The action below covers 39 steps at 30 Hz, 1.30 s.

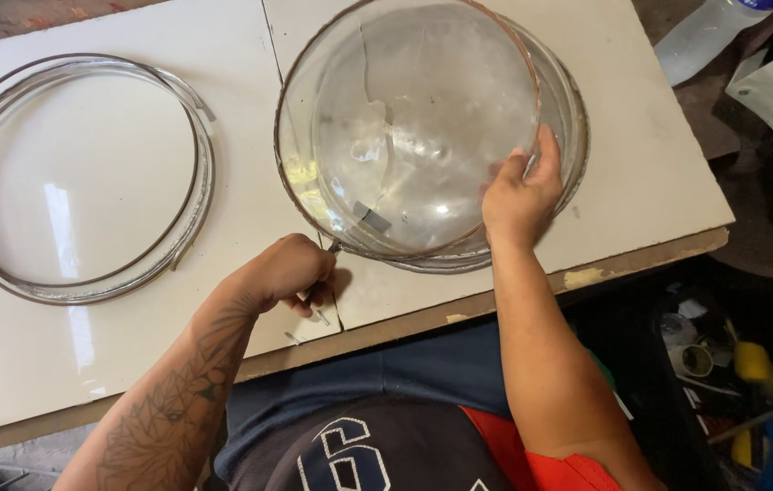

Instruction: Repairing or assembling drum heads by organizing metal rings and plastic membranes at a workbench.

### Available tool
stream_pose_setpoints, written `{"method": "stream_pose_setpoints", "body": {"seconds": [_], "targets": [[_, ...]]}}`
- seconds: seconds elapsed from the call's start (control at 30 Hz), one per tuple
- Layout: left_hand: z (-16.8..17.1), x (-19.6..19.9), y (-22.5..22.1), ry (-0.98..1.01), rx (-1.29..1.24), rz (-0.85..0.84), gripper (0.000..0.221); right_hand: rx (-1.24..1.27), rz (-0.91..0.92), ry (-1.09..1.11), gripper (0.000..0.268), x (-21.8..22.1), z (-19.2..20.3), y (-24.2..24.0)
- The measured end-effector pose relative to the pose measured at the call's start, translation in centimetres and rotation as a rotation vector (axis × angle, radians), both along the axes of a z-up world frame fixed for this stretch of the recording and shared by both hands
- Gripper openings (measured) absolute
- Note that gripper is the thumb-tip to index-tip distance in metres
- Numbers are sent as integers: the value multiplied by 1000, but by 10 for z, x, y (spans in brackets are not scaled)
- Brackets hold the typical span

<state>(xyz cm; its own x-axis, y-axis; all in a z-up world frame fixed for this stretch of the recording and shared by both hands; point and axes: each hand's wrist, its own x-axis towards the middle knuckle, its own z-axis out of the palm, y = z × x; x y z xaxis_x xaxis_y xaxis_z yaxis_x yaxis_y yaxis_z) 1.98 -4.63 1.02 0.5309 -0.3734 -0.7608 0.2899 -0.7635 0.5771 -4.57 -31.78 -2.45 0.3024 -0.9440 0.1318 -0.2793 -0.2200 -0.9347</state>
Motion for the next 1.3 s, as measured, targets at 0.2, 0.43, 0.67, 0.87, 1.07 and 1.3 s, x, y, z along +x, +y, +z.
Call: {"method": "stream_pose_setpoints", "body": {"seconds": [0.2, 0.43, 0.67, 0.87, 1.07, 1.3], "targets": [[11, 1, -2, 25, 7, 9, 30, -79, 27, -11, 38, 0, -4, -1], [-21, 11, 0, -57, 15, -37, 26, -118, 31, -8, 39, -4, 4, 8], [-35, 11, 4, -181, 98, -321, 21, -44, 20, 1, 39, -9, 14, 19], [17, -16, 3, -61, 15, 2, 21, -2, -4, 47, 39, -4, 3, 12], [6, -6, 10, 169, -103, 199, 28, -60, -25, 15, 36, 5, -15, 1], [23, 4, 14, 357, -136, 202, 37, -194, -22, -65, 35, 7, -37, -13]]}}
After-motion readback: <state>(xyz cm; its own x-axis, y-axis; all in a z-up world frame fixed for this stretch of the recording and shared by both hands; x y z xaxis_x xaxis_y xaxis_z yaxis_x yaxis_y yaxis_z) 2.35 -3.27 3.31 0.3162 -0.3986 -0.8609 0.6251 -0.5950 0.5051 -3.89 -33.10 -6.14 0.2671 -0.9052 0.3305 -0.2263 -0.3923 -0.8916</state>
